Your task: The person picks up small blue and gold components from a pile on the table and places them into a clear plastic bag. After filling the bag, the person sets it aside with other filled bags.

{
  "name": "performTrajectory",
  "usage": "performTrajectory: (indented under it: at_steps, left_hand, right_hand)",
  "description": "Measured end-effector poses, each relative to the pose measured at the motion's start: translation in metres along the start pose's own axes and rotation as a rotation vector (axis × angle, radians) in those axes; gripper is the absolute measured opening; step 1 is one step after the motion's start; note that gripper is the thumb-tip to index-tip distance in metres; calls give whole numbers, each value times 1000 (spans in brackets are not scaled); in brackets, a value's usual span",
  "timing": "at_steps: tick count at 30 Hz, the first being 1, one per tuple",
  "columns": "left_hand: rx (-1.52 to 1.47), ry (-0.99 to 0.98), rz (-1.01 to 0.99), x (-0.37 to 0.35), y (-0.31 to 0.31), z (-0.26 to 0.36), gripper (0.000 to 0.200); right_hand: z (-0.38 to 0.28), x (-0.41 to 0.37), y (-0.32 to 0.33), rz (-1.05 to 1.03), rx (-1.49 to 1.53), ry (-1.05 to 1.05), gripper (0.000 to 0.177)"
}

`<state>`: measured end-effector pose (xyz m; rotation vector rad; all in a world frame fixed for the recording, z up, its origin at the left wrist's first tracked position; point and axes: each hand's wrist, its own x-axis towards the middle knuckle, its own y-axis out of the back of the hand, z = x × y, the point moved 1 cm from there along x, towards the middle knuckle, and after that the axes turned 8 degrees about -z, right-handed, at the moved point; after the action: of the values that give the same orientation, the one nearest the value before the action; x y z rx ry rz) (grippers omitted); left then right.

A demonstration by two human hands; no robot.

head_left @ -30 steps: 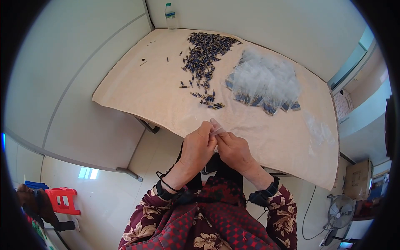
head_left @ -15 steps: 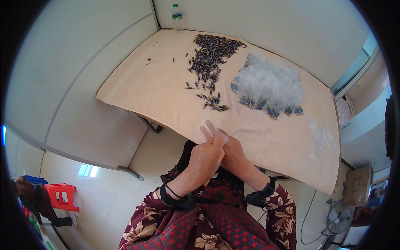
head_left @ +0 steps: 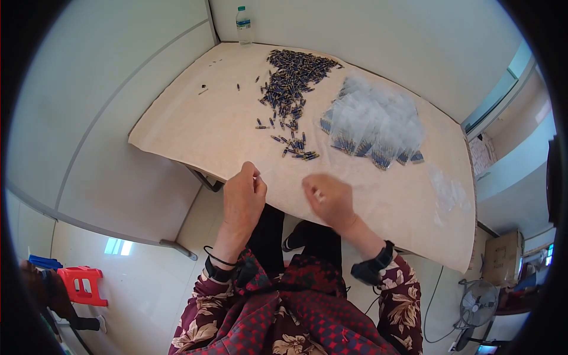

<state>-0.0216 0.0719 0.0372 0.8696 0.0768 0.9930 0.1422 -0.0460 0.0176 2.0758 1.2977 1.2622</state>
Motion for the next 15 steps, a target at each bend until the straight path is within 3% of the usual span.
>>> performTrajectory:
  at_steps: [4, 7, 15]
  left_hand:
    - [73, 8, -12, 12, -6, -5, 11]
    - [140, -39, -10, 20, -19, -9, 12]
    - [19, -34, -216, 27, -57, -5, 21]
  right_hand:
    - [53, 28, -1, 103, -179, -45, 11]
    - [70, 45, -6, -120, -304, 53, 13]
    - [77, 55, -16, -253, -381, -5, 14]
